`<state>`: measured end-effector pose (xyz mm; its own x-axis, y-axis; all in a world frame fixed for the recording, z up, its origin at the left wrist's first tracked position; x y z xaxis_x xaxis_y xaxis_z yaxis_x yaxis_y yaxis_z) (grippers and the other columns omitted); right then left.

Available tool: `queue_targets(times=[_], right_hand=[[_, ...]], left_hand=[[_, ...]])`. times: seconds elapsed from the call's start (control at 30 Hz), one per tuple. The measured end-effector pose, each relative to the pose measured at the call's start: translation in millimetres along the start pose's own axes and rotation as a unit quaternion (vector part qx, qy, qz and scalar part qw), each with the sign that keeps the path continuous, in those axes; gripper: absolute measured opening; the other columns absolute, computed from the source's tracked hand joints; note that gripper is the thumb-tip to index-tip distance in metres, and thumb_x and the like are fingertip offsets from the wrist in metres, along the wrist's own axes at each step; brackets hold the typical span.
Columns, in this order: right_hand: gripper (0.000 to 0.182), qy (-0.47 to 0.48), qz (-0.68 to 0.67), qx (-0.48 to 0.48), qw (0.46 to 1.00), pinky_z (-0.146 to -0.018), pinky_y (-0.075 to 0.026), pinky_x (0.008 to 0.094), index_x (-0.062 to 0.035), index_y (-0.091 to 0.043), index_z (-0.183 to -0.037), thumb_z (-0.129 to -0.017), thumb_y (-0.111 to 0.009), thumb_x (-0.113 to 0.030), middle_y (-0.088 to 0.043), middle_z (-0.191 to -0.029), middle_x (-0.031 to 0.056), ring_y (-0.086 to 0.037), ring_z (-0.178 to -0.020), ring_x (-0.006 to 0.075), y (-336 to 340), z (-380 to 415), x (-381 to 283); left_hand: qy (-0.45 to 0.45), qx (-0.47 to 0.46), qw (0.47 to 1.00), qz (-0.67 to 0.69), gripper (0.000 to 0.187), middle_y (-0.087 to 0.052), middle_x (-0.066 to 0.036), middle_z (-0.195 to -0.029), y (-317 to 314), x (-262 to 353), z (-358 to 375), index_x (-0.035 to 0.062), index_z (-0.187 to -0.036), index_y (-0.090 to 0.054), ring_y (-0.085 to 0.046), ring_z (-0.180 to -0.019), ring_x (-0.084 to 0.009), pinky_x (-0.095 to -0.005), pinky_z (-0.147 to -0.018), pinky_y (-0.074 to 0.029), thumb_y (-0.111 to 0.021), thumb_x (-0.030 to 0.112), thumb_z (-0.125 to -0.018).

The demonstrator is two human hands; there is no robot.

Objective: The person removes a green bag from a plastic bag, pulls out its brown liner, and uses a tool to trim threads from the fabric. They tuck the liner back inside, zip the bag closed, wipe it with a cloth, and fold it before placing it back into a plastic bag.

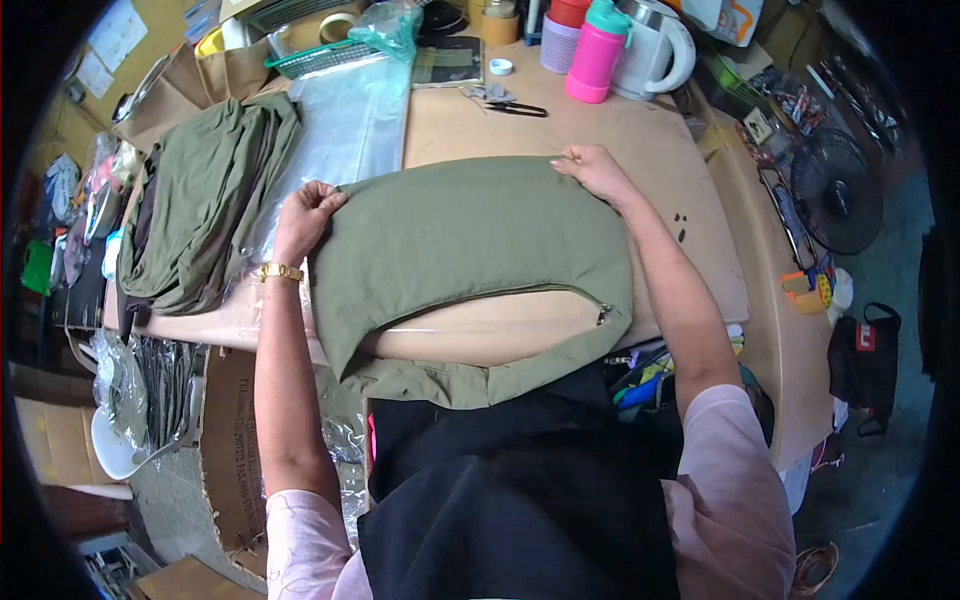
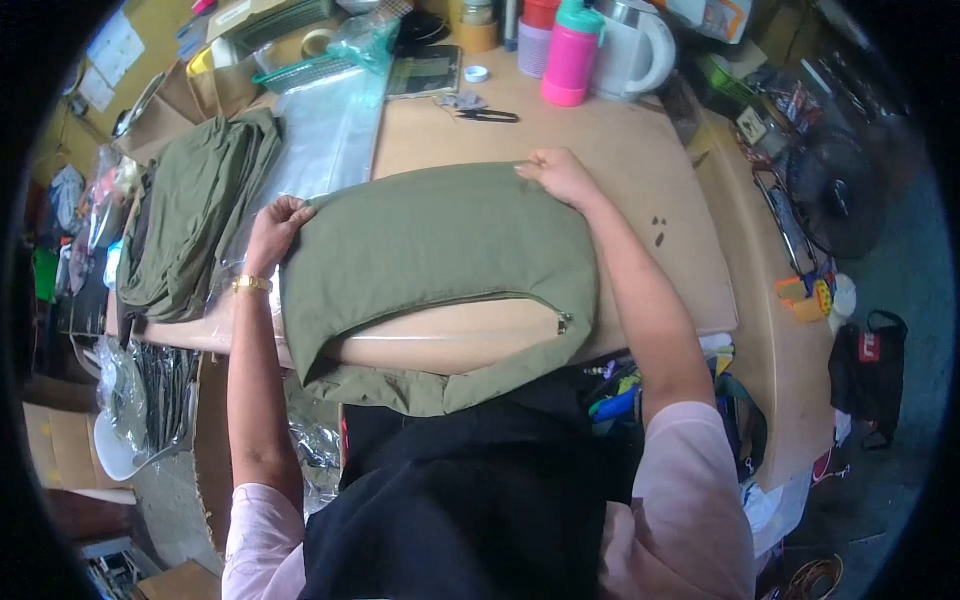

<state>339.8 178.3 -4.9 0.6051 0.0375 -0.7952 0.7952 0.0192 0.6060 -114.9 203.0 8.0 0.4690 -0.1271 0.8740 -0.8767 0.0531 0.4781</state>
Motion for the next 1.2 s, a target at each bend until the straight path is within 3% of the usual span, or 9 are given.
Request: queue_targets(times=[0.17,0.4,0.67,0.77,0.87,0.93,1.0,1.1,1.2], right_hand=[[0.029,-0.035,-0.060,-0.018,0.997,-0.059,-0.042,0.0293,-0.0030,-0.066,-0.078,-0.090,-0.070,-0.029,-0.059,-0.069,-0.0016,-0.050,-0.064,0.0088,6,1,-10],[0.027,-0.093,-0.079,-0.134,0.983,-0.062,-0.050,0.0261,0.0044,-0.070,-0.103,-0.084,-0.078,-0.014,-0.070,-0.085,0.0040,-0.061,-0.072,0.0081,12,28,-59],[0.020,-0.089,-0.085,-0.324,0.938,-0.071,-0.052,0.0281,0.0026,-0.072,-0.100,-0.084,-0.075,-0.009,-0.072,-0.089,0.0054,-0.064,-0.078,0.0101,24,54,-76],[0.021,0.140,-0.043,0.011,0.989,-0.077,-0.051,0.0269,0.0007,-0.073,-0.102,-0.084,-0.074,-0.010,-0.072,-0.093,0.0011,-0.063,-0.084,0.0096,90,52,-133],[0.020,0.336,0.088,0.280,0.895,-0.080,-0.051,0.0270,-0.0027,-0.074,-0.104,-0.085,-0.070,-0.006,-0.073,-0.093,0.0014,-0.064,-0.087,0.0108,152,88,-228],[0.035,0.461,0.076,0.314,0.826,-0.076,-0.050,0.0242,-0.0008,-0.062,-0.121,-0.087,-0.058,0.006,-0.067,-0.099,0.0064,-0.061,-0.091,0.0103,161,134,-280],[0.020,0.442,0.073,0.335,0.829,-0.091,-0.053,0.0267,0.0036,-0.068,-0.108,-0.090,-0.060,0.006,-0.068,-0.107,0.0035,-0.066,-0.094,0.0118,192,146,-271],[0.019,0.447,0.268,0.336,0.785,-0.083,-0.052,0.0326,0.0011,-0.065,-0.085,-0.069,-0.067,0.011,-0.068,-0.101,0.0108,-0.065,-0.093,0.0220,157,171,-239],[0.019,0.332,0.240,0.165,0.897,-0.089,-0.051,0.0416,-0.0001,-0.059,-0.080,-0.068,-0.073,0.003,-0.065,-0.104,0.0159,-0.064,-0.103,0.0336,92,186,-156]], left_hand=[[0.121,-0.113,0.984,0.061,0.029,-0.062,0.005,-0.072,3,28,-2,0.0053,-0.079,-0.069,-0.052,-0.066,-0.0043,-0.0236,-0.061,-0.043,-0.080,0.031,-0.086],[0.105,-0.216,0.970,-0.045,0.030,-0.064,0.004,-0.071,14,41,0,0.0070,-0.079,-0.072,-0.050,-0.059,-0.0058,-0.0242,-0.056,-0.039,-0.084,0.035,-0.080],[0.024,-0.258,0.966,0.020,0.027,-0.062,0.008,-0.067,35,53,24,0.0067,-0.071,-0.069,-0.049,-0.060,-0.0028,-0.0234,-0.056,-0.037,-0.079,0.027,-0.086],[-0.113,-0.038,0.987,0.111,0.023,-0.064,0.007,-0.075,74,106,22,0.0044,-0.084,-0.073,-0.050,-0.065,-0.0020,-0.0218,-0.060,-0.040,-0.076,0.027,-0.088],[-0.266,0.114,0.956,0.046,0.022,-0.071,-0.001,-0.099,124,198,42,0.0030,-0.108,-0.075,-0.061,-0.086,-0.0047,-0.0198,-0.079,-0.048,-0.072,0.017,-0.091],[-0.425,0.207,0.881,0.023,0.020,-0.071,-0.005,-0.105,138,251,77,0.0003,-0.112,-0.073,-0.063,-0.093,-0.0087,-0.0242,-0.085,-0.050,-0.067,0.005,-0.093],[-0.431,0.254,0.862,-0.082,0.018,-0.071,-0.007,-0.107,140,266,111,-0.0010,-0.109,-0.073,-0.063,-0.099,-0.0121,-0.0272,-0.088,-0.051,-0.067,0.003,-0.093],[-0.465,0.245,0.837,-0.150,0.018,-0.072,-0.008,-0.102,110,221,139,0.0009,-0.099,-0.073,-0.066,-0.100,-0.0192,-0.0308,-0.087,-0.053,-0.069,-0.004,-0.082],[-0.421,0.125,0.882,-0.173,0.024,-0.072,-0.008,-0.098,50,143,164,0.0092,-0.094,-0.075,-0.067,-0.099,-0.0277,-0.0408,-0.094,-0.045,-0.072,-0.001,-0.073]])
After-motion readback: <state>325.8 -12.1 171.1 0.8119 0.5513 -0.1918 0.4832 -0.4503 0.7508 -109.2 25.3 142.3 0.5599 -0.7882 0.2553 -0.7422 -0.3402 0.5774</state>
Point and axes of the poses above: each hand's wrist, its own z-axis away from the middle knuckle, its own y-axis out of the back of the hand, x = y × z, the point moved 4 cm from there along -z, towards the middle knuckle
